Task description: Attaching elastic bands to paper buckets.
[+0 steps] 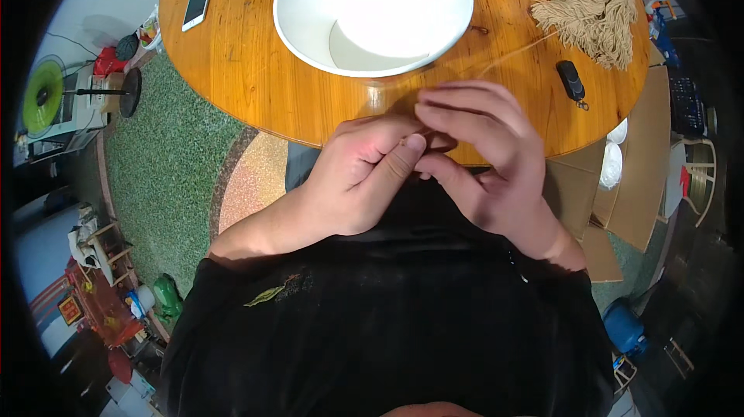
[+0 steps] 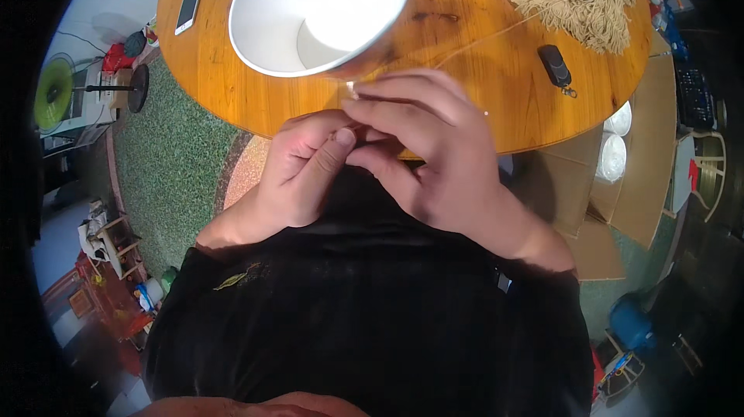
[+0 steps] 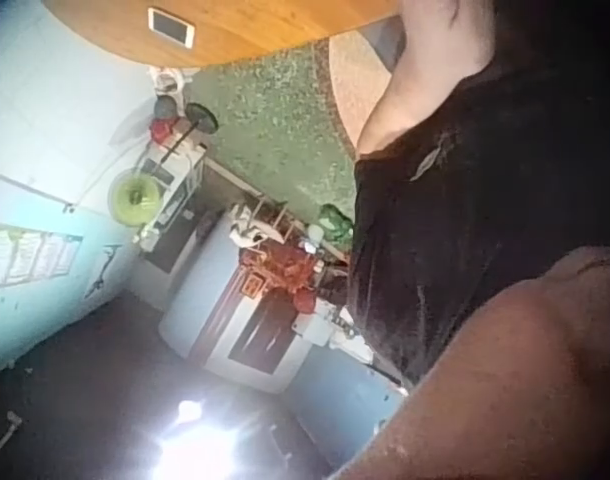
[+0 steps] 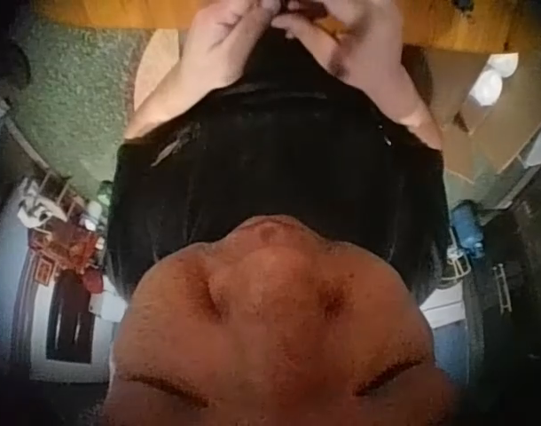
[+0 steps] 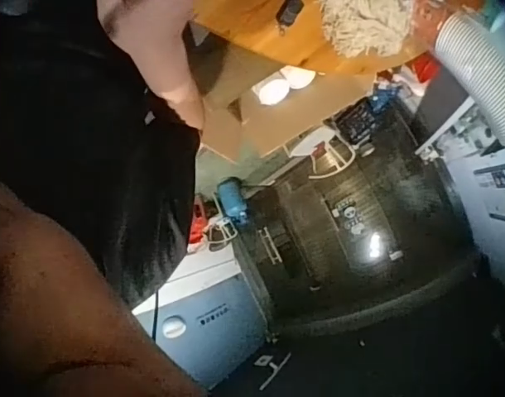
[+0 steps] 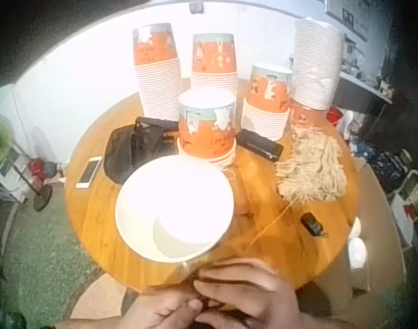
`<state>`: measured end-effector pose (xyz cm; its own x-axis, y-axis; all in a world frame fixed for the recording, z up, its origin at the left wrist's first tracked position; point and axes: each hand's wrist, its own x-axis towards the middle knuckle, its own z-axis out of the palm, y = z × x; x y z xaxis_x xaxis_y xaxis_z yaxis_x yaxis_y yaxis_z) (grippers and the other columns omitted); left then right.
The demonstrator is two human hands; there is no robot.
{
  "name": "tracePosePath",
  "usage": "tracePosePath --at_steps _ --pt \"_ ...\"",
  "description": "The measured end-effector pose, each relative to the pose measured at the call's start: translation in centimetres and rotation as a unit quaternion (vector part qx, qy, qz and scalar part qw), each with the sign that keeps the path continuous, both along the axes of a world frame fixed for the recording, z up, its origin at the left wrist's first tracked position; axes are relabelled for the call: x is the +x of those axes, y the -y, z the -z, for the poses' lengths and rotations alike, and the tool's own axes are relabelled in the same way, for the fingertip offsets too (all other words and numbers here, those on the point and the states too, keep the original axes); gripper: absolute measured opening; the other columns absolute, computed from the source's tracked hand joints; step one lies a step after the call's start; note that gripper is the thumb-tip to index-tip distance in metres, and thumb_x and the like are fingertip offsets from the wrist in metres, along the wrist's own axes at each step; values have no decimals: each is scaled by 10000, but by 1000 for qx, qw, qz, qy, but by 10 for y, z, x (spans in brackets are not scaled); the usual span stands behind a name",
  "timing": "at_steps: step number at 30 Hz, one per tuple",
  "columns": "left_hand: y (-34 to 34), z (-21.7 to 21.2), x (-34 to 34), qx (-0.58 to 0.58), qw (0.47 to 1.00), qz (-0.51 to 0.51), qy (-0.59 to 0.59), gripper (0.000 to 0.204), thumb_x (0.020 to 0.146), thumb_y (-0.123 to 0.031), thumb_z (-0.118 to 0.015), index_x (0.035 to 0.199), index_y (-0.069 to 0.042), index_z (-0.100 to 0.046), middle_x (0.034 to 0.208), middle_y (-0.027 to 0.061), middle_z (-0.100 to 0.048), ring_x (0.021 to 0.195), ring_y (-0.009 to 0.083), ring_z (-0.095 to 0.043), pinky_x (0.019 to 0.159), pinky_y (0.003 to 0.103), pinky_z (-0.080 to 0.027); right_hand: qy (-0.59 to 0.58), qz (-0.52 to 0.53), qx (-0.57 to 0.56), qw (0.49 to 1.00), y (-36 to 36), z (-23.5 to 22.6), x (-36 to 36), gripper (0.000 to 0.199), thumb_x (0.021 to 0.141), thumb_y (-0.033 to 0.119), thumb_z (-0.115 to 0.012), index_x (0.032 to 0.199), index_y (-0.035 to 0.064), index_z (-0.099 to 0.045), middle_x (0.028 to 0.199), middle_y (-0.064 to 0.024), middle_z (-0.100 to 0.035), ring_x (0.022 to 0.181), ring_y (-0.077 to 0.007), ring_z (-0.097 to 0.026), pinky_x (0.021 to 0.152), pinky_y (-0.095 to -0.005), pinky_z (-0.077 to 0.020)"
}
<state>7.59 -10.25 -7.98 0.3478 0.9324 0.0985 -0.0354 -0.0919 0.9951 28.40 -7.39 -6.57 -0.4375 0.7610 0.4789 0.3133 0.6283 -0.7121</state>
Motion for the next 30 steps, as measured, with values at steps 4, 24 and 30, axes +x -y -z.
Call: tracePosePath --at_steps 4,24,30 --pt "-5 0 -11 -12 998 62 -1 264 1146 -91 -512 1099 47 -732 943 110 -750 839 171 -714 779 300 -583 -87 -4 -121 989 11 10 -5 327 825 7 -887 1138 33 -798 1163 -161 -770 1003 -317 -754 846 -368 -602" --pt "-6 1 -22 157 985 -21 -70 204 925 -15 -843 1115 -11 -769 977 85 -776 861 186 -748 779 290 -596 -92 15 -68 993 15 9 -11 215 859 -77 -807 1018 31 -712 898 -115 -693 770 -246 -690 652 -316 -539" --pt "-5 3 -19 147 985 -58 -65 102 932 -24 -839 978 -29 -749 934 84 -770 824 209 -739 731 301 -575 -123 38 -127 984 20 8 -13 244 831 -83 -821 1018 55 -747 820 -84 -678 681 -226 -653 600 -311 -513"
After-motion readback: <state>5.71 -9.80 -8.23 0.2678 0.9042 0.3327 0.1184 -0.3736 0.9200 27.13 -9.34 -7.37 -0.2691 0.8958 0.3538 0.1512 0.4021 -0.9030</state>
